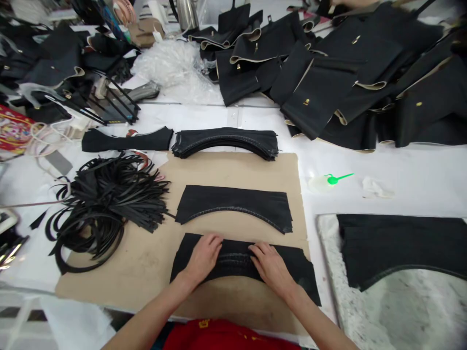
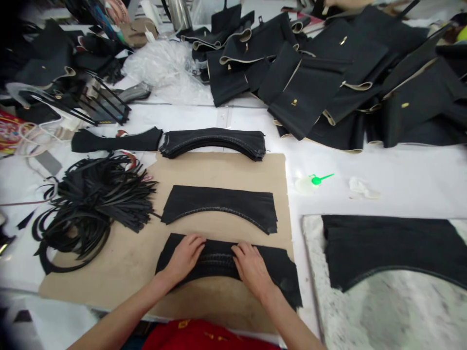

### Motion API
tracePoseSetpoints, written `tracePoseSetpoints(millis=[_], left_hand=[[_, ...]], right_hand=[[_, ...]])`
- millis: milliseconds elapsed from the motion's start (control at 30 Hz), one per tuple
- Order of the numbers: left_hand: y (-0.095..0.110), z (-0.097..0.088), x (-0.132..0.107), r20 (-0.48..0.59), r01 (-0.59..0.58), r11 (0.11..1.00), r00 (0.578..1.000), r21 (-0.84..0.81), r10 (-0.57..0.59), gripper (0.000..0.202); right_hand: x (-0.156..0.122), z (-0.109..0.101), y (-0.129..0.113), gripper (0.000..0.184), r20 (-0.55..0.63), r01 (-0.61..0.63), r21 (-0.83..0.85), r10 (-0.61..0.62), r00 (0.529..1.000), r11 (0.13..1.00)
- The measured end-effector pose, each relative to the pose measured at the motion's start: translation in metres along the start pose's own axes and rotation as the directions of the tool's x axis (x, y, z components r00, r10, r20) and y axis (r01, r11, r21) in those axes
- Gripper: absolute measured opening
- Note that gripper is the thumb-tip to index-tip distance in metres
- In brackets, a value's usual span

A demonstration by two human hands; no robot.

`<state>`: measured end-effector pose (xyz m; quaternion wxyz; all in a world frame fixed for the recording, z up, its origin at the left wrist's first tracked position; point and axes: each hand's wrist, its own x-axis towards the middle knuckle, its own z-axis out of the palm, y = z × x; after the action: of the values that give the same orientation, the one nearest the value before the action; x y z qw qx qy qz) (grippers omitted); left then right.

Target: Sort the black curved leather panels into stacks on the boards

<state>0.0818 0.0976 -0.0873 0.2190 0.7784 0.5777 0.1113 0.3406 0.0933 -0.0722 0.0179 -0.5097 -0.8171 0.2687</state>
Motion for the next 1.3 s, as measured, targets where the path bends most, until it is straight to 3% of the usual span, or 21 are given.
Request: tracePoseSetpoints(millis=[133, 267, 600, 833, 1067, 1200, 1300], left_hand=[[0.035, 0.02, -0.044, 0.198, -0.1, 0.994, 0.975, -0.032, 0.105, 0.037], [0.042, 0.031, -0.059, 0.258, -0.098, 0.995, 0.962, 0.01, 0.092, 0.05], [0.042, 0.038, -0.068, 0.239, -0.058, 0.998, 0.97, 0.035, 0.048, 0.056], [0.043, 0.047, -0.076, 0.241, -0.029, 0.999, 0.97, 0.042, 0.018, 0.057], [0.046, 0.041, -0.077, 0.209, 0.001, 1.0, 0.978, -0.01, 0.001, 0.055], [0.046, 0.037, -0.077, 0.224, 0.036, 0.999, 0.974, -0.04, -0.026, 0.052], [0.046, 0.036, -0.076, 0.231, 0.057, 0.996, 0.972, -0.066, -0.04, 0.048]], right_hand=[[0.006, 0.011, -0.017, 0.026, 0.108, 0.127, -0.236, -0.104, 0.989, 0.963], [0.014, 0.014, -0.017, 0.027, 0.172, 0.256, -0.294, -0.213, 0.962, 0.921], [0.028, 0.018, -0.026, 0.032, 0.222, 0.42, -0.344, -0.361, 0.906, 0.84], [0.038, 0.021, -0.032, 0.019, 0.275, 0.52, -0.378, -0.444, 0.853, 0.766], [0.043, 0.027, -0.041, 0.041, 0.269, 0.535, -0.447, -0.462, 0.845, 0.717], [0.047, 0.022, -0.041, 0.042, 0.263, 0.541, -0.418, -0.473, 0.841, 0.73], [0.055, 0.003, -0.04, 0.039, 0.276, 0.528, -0.309, -0.457, 0.846, 0.791]])
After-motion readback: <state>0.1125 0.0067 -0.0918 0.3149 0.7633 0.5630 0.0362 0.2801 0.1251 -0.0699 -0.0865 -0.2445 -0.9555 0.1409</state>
